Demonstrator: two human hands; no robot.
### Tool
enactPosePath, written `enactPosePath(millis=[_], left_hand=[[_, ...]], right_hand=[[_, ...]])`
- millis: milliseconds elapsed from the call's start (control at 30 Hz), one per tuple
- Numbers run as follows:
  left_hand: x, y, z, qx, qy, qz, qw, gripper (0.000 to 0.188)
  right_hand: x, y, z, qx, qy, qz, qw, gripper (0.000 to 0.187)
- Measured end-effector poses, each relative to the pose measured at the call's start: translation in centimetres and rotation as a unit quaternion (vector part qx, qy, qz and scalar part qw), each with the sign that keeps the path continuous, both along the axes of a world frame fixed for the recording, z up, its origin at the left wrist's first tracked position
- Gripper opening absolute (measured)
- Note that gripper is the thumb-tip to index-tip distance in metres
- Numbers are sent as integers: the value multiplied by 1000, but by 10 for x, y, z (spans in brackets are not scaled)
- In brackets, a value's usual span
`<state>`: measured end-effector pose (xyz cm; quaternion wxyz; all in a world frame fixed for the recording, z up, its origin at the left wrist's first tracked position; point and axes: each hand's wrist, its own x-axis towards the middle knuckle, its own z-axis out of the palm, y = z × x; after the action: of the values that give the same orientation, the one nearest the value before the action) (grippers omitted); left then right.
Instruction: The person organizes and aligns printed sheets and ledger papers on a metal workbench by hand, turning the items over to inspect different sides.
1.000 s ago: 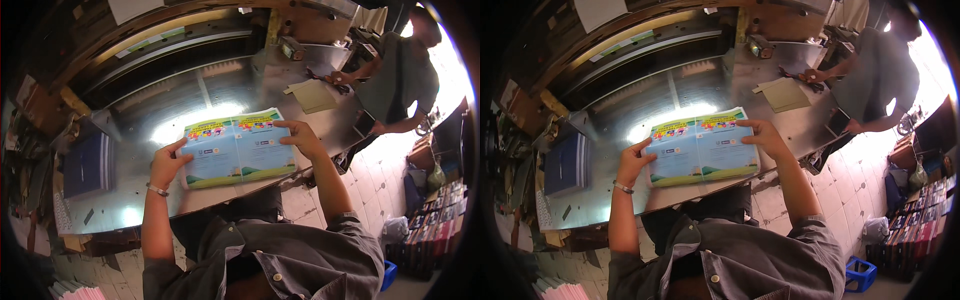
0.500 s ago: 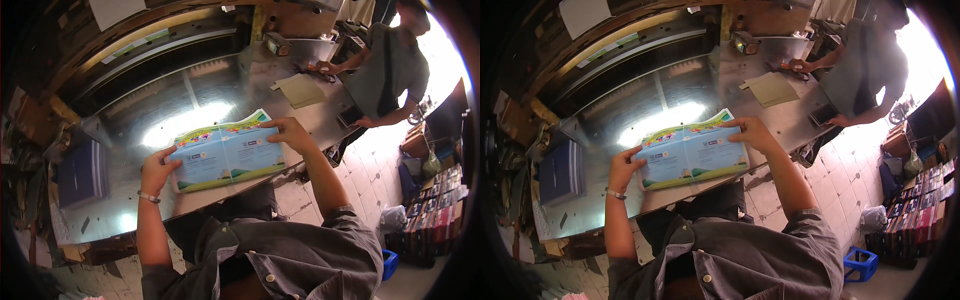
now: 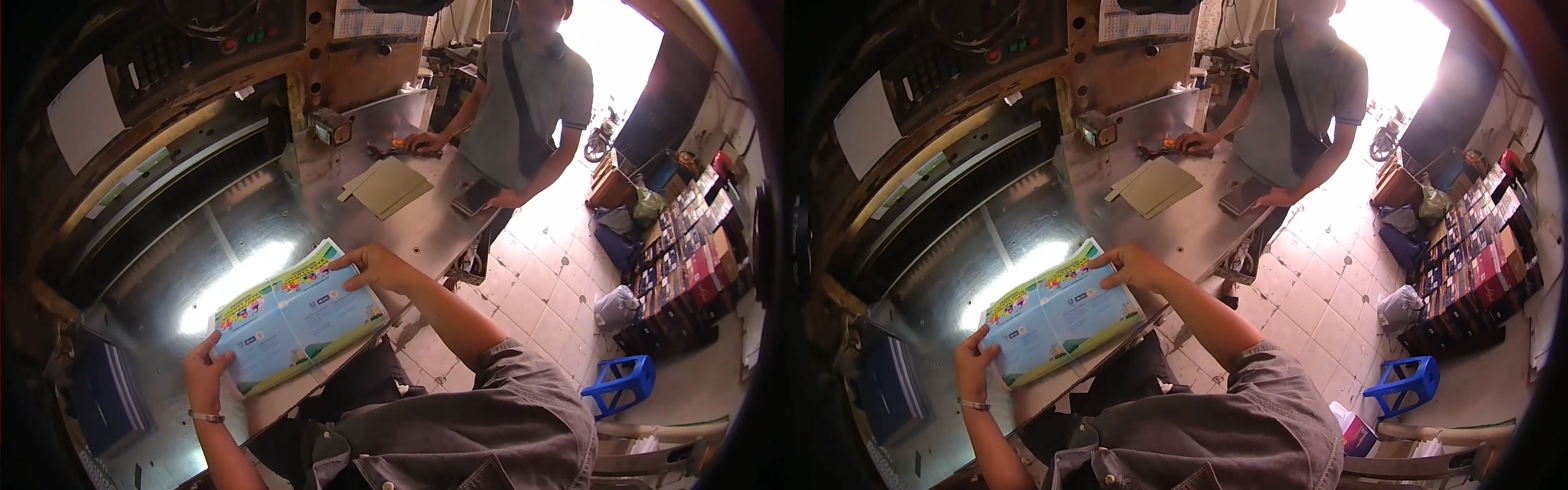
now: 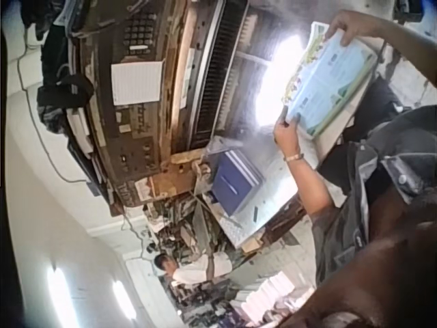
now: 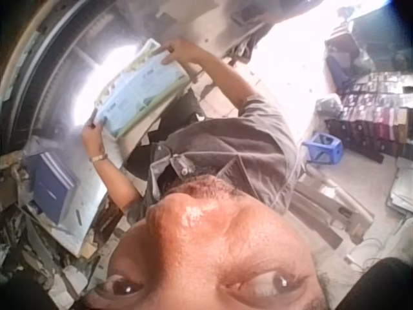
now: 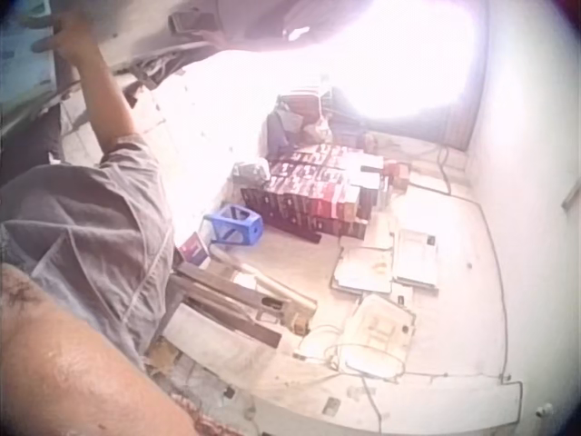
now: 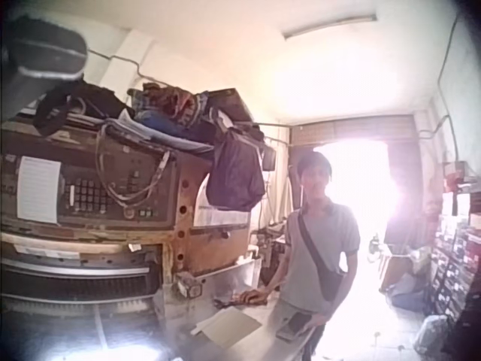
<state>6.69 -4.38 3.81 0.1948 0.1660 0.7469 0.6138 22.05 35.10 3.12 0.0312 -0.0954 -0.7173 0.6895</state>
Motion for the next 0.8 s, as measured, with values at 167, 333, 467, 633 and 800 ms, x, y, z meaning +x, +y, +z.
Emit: enactPosePath(millis=[167, 333, 467, 633, 800], left_hand=[[6, 0, 4, 17, -3, 8, 1000, 63], [9, 3, -4, 104, 13, 28, 994, 83], [14, 10, 7, 104, -9, 38, 994, 92], [19, 10, 4, 127, -5, 52, 991, 94], [21, -14, -24, 108, -97, 28, 989, 54]], right_hand=[[-2, -4, -1, 1, 17, 7, 1000, 56], [3, -10, 8, -33, 33, -11, 999, 65], [7, -14, 21, -78, 75, -17, 994, 71], [7, -13, 12, -67, 62, -19, 996, 65], [9, -15, 9, -79, 69, -43, 994, 61]])
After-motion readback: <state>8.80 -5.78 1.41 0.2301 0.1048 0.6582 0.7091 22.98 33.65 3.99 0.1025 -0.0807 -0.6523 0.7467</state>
